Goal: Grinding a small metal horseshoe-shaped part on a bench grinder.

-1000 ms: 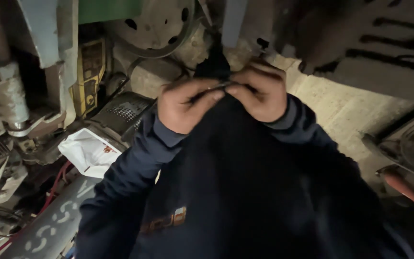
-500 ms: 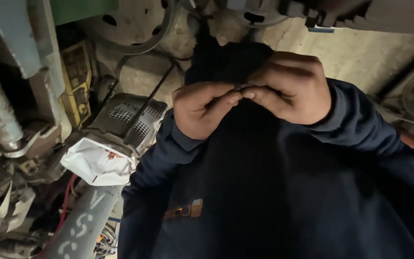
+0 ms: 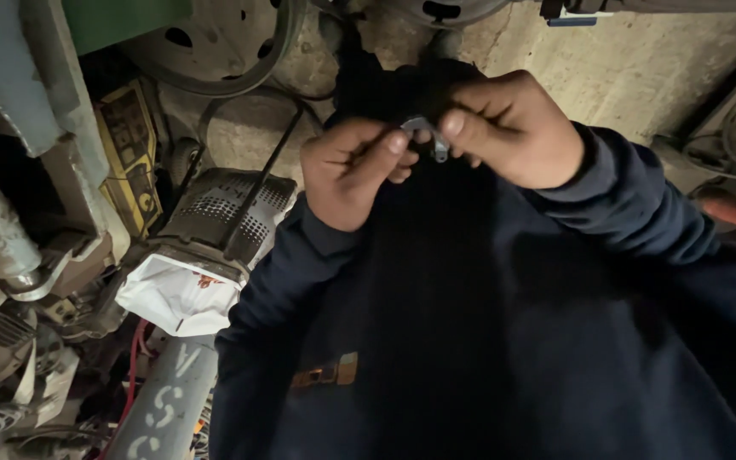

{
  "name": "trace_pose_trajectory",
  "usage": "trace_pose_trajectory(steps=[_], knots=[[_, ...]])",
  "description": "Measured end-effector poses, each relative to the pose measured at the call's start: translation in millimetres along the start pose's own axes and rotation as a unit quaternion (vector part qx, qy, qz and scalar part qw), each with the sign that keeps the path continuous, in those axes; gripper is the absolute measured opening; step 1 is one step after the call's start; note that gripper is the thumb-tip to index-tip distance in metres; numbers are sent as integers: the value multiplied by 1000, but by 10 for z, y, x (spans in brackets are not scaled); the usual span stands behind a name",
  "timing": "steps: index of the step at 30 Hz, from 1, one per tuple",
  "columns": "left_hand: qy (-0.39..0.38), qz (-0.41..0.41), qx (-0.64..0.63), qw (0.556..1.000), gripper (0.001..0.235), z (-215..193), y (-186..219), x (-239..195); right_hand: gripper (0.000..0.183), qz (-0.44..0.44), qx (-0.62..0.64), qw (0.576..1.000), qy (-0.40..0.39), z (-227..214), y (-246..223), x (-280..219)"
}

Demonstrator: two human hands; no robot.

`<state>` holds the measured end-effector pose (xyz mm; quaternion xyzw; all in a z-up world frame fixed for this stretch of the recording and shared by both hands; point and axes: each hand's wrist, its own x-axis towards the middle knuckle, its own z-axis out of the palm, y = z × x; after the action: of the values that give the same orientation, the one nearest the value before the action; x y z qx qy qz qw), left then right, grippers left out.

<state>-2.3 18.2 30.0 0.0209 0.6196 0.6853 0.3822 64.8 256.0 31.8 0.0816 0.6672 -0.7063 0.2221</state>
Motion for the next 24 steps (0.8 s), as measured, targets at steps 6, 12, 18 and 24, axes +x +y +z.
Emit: trace_pose_trajectory(steps=[6, 12, 18, 24], knots=[[-14, 26, -27, 999, 15, -53, -38, 20, 36, -13, 187, 979, -77, 7, 181, 29], [-24, 58, -19, 998, 13, -83, -80, 2, 35, -6, 224, 966, -127, 40, 350, 75], [1, 2, -49, 999, 15, -22, -33, -43, 37, 33, 356, 925, -127, 82, 567, 54], [8, 25, -73, 997, 15, 8, -58, -31, 36, -3, 384, 911, -149, 78, 714, 107]])
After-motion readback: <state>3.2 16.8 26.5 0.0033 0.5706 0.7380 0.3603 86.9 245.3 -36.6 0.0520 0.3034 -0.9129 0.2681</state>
